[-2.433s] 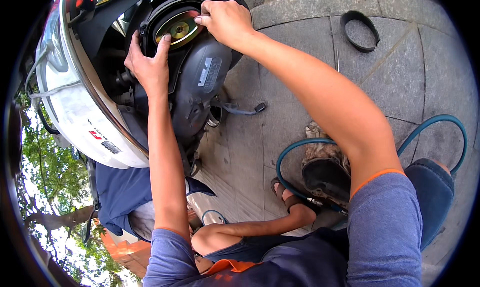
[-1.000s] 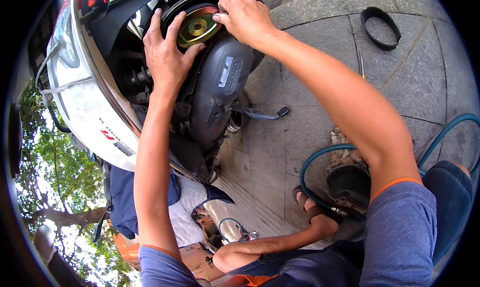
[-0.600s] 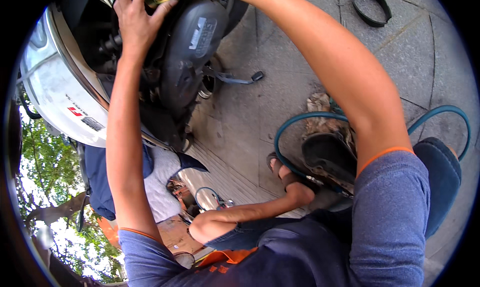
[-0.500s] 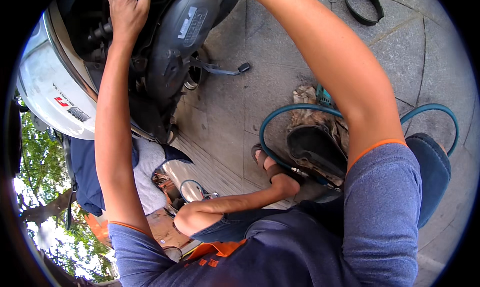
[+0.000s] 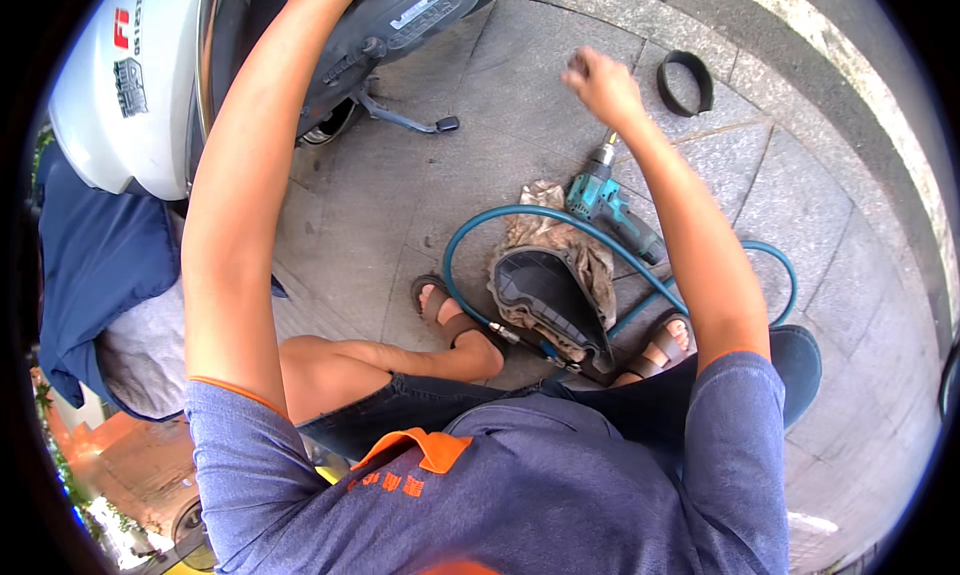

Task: The person places an air filter element into the housing of a scooter, fits a plastic cover over the assembly, and secures the cover by driving screws into it using a power drill.

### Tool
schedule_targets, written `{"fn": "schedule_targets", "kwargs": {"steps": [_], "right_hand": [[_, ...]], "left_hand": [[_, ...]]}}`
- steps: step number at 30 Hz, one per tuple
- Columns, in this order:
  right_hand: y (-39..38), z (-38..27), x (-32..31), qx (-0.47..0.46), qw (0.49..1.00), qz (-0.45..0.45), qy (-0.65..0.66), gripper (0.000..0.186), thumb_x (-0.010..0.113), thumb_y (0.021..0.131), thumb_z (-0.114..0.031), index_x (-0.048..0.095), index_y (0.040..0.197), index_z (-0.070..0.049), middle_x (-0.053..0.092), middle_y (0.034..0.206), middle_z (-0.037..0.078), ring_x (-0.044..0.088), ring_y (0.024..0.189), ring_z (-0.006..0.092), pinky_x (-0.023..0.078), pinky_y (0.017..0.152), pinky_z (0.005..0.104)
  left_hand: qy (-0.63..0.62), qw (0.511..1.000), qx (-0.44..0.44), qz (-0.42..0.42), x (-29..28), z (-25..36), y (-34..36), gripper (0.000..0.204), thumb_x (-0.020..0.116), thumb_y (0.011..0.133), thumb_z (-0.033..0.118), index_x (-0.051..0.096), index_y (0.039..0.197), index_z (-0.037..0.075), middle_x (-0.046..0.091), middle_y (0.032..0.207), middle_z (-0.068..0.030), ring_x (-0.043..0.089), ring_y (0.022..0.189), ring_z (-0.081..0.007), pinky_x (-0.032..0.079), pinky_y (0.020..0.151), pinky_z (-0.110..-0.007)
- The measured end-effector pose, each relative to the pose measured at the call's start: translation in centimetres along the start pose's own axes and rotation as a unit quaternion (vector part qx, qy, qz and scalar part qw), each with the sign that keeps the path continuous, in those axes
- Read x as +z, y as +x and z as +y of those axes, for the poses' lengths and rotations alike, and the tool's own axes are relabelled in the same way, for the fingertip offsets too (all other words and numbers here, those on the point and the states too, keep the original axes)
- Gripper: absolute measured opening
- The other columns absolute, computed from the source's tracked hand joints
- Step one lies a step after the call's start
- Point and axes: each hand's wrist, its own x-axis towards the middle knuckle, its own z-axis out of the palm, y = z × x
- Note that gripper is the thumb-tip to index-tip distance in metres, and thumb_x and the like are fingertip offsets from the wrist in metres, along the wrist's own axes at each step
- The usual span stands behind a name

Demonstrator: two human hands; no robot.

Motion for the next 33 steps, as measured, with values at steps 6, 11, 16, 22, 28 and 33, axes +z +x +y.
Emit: {"fn": "schedule_targets", "kwargs": {"steps": [6,11,16,22,28,33], "right_hand": [[-15.9,0.7,1.3,0.06,0.961,-0.172,-0.207,0.085,0.08,0.07,-0.029,0.036,0.142,-0.015,0.047,0.126,0.018,0.051,0.112,0.0379,0.048,0.088,0.0486],[-21.5,0.1,2.7,0.06,0.966,-0.084,-0.237,0.093,0.084,0.063,-0.032,0.038,0.141,-0.011,0.046,0.128,0.016,0.047,0.113,0.0372,0.042,0.096,0.0472],[-20.2,5.6,1.0,0.156,0.98,-0.119,-0.022,0.079,0.081,0.069,-0.034,0.046,0.135,-0.007,0.051,0.119,0.017,0.05,0.111,0.0365,0.044,0.096,0.0431],[-20.6,3.1,4.1,0.137,0.951,-0.114,-0.251,0.087,0.082,0.063,-0.025,0.041,0.137,-0.003,0.053,0.118,0.017,0.053,0.107,0.0366,0.046,0.094,0.0438],[-17.6,-0.5,0.9,0.067,0.993,-0.029,-0.093,0.073,0.075,0.066,-0.024,0.046,0.131,-0.004,0.059,0.11,0.02,0.058,0.105,0.0343,0.048,0.091,0.0442],[-13.9,-9.5,-7.7,0.046,0.984,0.036,0.168,0.059,0.074,0.072,-0.033,0.053,0.118,-0.002,0.065,0.096,0.019,0.064,0.088,0.033,0.049,0.08,0.04]], "left_hand": [[-0.002,0.999,-0.026,0.039,0.3,-0.2,-0.1,0.048,0.065,0.071,0.005,0.061,0.118,0.014,0.051,0.132,-0.008,0.047,0.123,-0.0308,0.045,0.1,-0.042],[-0.036,0.996,-0.062,0.05,0.6,0.1,-0.2,0.049,0.067,0.07,0.005,0.06,0.118,0.014,0.052,0.132,-0.0067,0.046,0.124,-0.0302,0.045,0.101,-0.042],[-0.057,0.996,-0.068,0.025,0.1,0.5,0.7,0.051,0.067,0.07,0.005,0.059,0.12,0.012,0.052,0.131,-0.007,0.046,0.124,-0.0304,0.044,0.102,-0.042],[-0.039,0.995,-0.097,-0.002,-0.5,0.6,0.9,0.057,0.066,0.071,0.005,0.054,0.126,0.012,0.05,0.136,-0.0092,0.045,0.127,-0.031,0.042,0.104,-0.042],[0.011,0.996,-0.075,0.039,0.1,0.5,0.2,0.06,0.069,0.075,0.015,0.052,0.132,0.021,0.056,0.131,-0.0022,0.054,0.119,-0.0252,0.047,0.098,-0.039],[-0.025,0.996,-0.086,0.027,0.4,1.1,0.5,0.063,0.07,0.074,0.011,0.05,0.133,0.019,0.051,0.136,-0.0004,0.049,0.124,-0.0252,0.045,0.102,-0.038]]}}
